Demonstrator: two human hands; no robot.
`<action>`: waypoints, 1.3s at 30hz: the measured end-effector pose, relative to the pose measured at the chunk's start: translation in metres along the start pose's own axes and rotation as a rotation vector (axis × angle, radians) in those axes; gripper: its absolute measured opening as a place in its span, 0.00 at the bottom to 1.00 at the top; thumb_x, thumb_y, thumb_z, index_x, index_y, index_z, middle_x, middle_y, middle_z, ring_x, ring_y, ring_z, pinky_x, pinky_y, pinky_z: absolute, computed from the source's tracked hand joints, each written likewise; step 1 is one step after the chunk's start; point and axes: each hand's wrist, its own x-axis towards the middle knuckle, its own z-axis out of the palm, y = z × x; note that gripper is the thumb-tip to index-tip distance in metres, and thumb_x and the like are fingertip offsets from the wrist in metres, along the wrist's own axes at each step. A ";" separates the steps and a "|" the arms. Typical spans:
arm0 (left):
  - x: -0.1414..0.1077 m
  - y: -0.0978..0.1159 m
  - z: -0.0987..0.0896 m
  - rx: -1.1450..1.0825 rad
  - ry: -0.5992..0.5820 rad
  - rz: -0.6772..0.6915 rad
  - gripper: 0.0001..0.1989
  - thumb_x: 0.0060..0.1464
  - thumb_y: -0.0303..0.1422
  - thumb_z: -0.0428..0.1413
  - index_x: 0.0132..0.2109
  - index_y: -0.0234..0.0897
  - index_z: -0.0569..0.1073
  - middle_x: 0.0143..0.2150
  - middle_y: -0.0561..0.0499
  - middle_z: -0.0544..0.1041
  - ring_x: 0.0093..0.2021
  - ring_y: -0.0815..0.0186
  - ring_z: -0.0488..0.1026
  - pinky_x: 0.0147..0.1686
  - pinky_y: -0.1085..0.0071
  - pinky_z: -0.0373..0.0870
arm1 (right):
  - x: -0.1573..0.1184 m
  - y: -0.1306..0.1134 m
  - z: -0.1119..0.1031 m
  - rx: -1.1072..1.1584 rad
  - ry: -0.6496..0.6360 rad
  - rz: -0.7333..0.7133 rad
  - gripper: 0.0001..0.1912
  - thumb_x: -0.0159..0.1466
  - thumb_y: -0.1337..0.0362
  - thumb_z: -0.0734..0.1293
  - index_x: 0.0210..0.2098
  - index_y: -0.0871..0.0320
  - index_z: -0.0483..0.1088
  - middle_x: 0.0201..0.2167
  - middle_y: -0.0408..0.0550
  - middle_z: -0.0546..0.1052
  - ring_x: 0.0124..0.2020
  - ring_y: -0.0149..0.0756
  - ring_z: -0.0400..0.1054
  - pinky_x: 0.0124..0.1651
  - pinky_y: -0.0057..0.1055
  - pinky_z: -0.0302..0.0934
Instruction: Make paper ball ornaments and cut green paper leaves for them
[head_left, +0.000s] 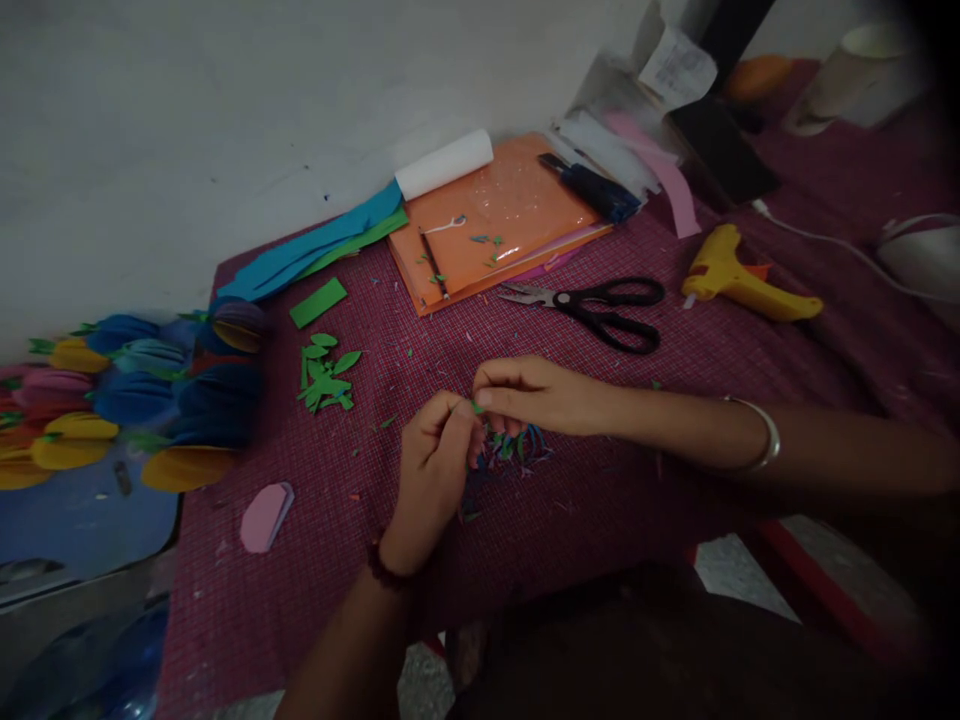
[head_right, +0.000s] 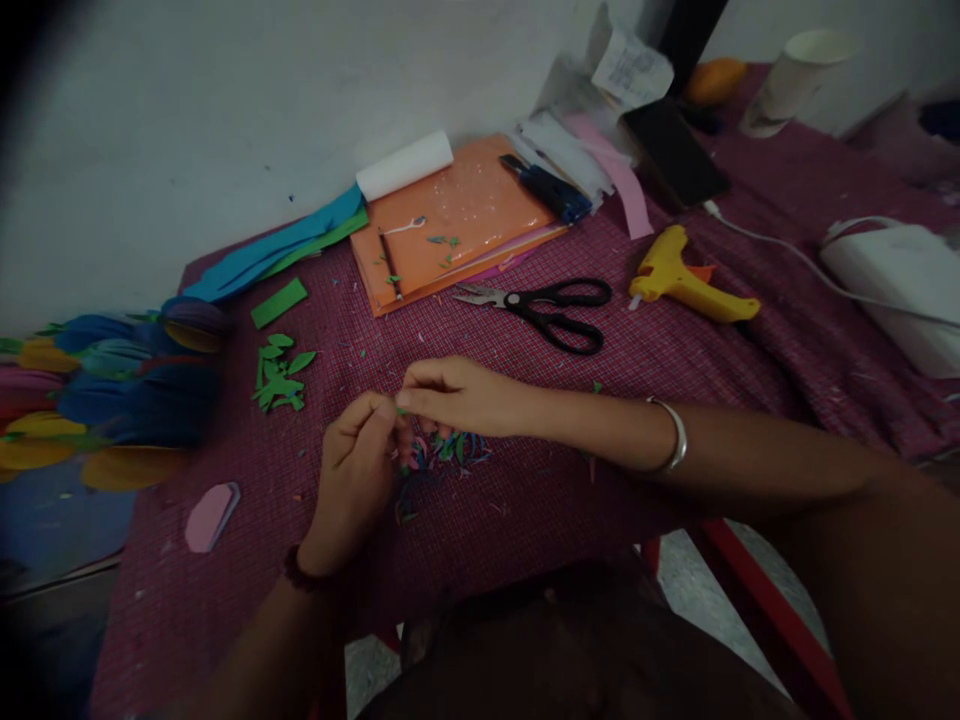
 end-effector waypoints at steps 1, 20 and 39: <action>0.000 0.000 0.001 0.013 -0.002 0.004 0.16 0.61 0.35 0.49 0.25 0.37 0.66 0.20 0.56 0.67 0.22 0.72 0.63 0.24 0.75 0.60 | 0.000 0.001 0.000 -0.025 -0.009 -0.007 0.10 0.66 0.60 0.60 0.30 0.59 0.62 0.23 0.40 0.67 0.23 0.26 0.63 0.26 0.24 0.60; 0.000 -0.001 -0.009 -0.134 -0.108 0.028 0.15 0.59 0.39 0.54 0.26 0.38 0.68 0.21 0.55 0.67 0.23 0.70 0.63 0.28 0.73 0.61 | 0.000 0.002 -0.004 0.127 0.033 -0.031 0.13 0.58 0.59 0.68 0.25 0.59 0.62 0.17 0.36 0.66 0.19 0.23 0.58 0.22 0.22 0.54; 0.014 -0.003 -0.014 -0.626 -0.123 -0.421 0.17 0.53 0.46 0.57 0.31 0.34 0.74 0.22 0.55 0.69 0.18 0.74 0.63 0.16 0.77 0.61 | -0.001 0.014 -0.016 -0.687 0.295 -0.717 0.07 0.65 0.72 0.61 0.35 0.57 0.70 0.31 0.45 0.74 0.35 0.31 0.68 0.38 0.28 0.61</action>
